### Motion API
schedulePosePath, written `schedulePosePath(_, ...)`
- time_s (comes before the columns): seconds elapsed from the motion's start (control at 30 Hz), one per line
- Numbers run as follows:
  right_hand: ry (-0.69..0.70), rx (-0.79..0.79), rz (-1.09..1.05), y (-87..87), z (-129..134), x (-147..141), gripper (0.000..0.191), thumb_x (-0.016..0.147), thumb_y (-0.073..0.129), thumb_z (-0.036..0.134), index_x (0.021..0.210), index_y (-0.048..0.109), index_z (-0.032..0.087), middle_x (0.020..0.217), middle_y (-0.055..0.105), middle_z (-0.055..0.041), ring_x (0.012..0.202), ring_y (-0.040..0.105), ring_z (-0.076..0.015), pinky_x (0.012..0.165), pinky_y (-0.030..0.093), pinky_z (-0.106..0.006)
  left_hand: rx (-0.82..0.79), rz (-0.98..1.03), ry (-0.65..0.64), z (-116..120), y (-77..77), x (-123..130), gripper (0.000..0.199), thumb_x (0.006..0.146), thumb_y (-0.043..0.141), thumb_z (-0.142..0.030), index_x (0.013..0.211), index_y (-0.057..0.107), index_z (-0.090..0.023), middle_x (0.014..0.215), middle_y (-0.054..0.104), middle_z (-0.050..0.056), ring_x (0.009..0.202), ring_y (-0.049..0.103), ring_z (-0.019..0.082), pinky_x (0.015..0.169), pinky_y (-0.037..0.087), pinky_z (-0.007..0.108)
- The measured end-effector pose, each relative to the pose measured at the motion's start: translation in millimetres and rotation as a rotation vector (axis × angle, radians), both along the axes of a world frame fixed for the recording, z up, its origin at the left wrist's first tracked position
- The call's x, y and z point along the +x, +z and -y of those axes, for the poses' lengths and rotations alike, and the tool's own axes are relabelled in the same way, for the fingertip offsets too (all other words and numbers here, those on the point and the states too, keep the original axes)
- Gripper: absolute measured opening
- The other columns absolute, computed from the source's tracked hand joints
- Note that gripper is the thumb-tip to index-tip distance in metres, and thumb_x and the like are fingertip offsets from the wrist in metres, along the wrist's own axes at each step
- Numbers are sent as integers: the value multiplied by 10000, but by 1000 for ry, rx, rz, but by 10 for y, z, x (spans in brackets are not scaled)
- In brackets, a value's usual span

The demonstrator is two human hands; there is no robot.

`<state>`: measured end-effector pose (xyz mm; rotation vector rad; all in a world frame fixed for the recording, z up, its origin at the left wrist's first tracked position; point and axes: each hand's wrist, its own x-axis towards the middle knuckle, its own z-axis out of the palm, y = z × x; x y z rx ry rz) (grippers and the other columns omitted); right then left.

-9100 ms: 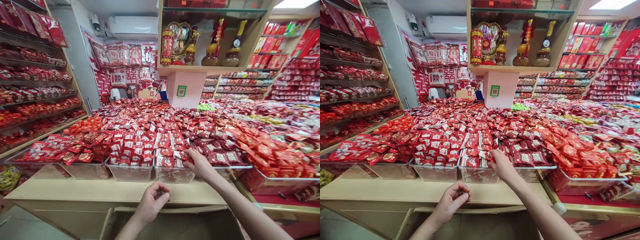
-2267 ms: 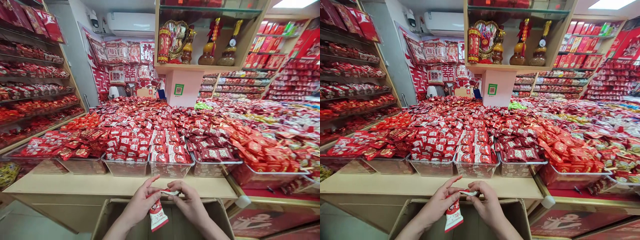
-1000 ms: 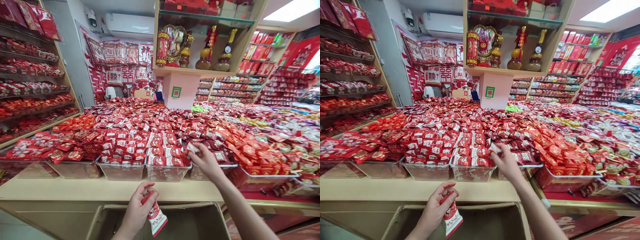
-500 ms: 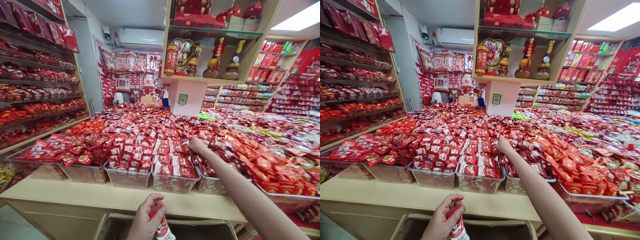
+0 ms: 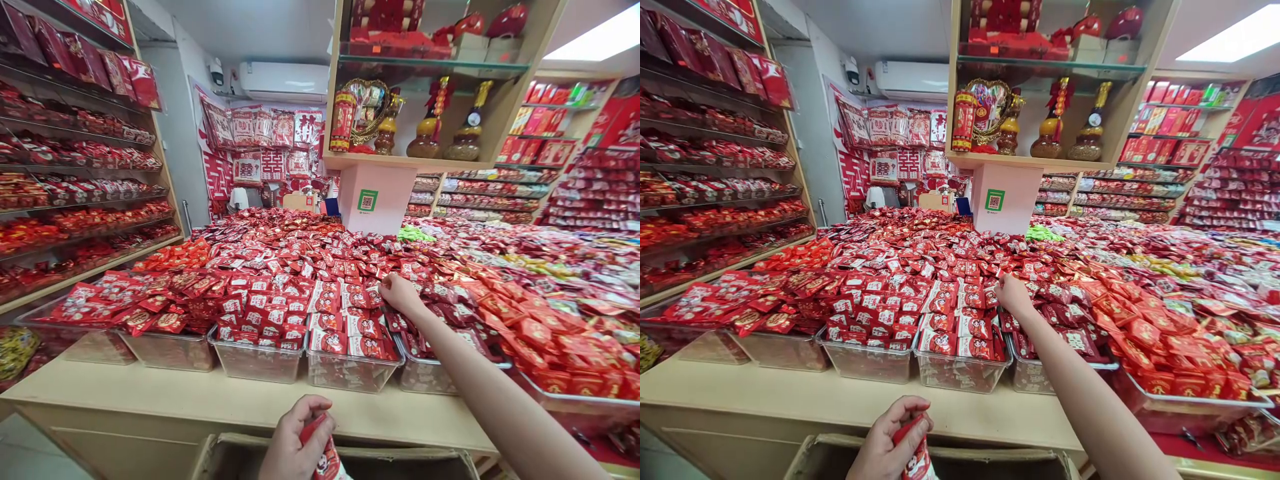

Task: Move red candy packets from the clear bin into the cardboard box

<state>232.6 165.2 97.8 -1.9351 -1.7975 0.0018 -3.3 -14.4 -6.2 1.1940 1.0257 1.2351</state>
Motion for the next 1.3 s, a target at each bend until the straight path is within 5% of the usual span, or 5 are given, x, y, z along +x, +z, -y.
schedulePosePath(0.1,165,99,-193,0,525,-166,192,760,454,295,851,557,160,786,628,-54,682,561,-156,621,398,-239,-22,79,30,-7,17,-1,280,668,608,-382,860,576,-179,656,599,6,590,533,122,549,418,210)
schedulePosePath(0.2,507,-112,-497,-203,1201,-462,228,757,462,386,761,575,188,651,614,-15,575,540,-138,520,395,-224,-25,140,93,-4,59,27,297,667,623,-343,915,544,-201,700,604,-6,631,556,129,570,434,212)
schedulePosePath(0.37,577,-325,-692,-598,1811,-846,202,693,561,365,656,579,168,599,603,-15,551,513,-135,495,372,-225,-48,172,129,11,165,119,270,652,648,-261,881,517,-202,668,605,-31,580,569,121,526,454,210)
schedulePosePath(0.8,554,-364,-1207,-885,1813,-911,283,693,563,428,659,556,147,558,530,16,495,466,-93,467,385,-218,-85,191,39,-42,206,85,313,658,648,-222,944,536,-163,806,666,29,710,598,129,642,471,224)
schedulePosePath(1.3,421,-212,-1461,-846,1773,-897,278,642,629,409,719,508,172,666,532,4,573,483,-107,502,439,-232,-187,324,-5,6,276,164,285,623,664,-199,884,552,-182,777,650,10,736,595,142,694,479,259)
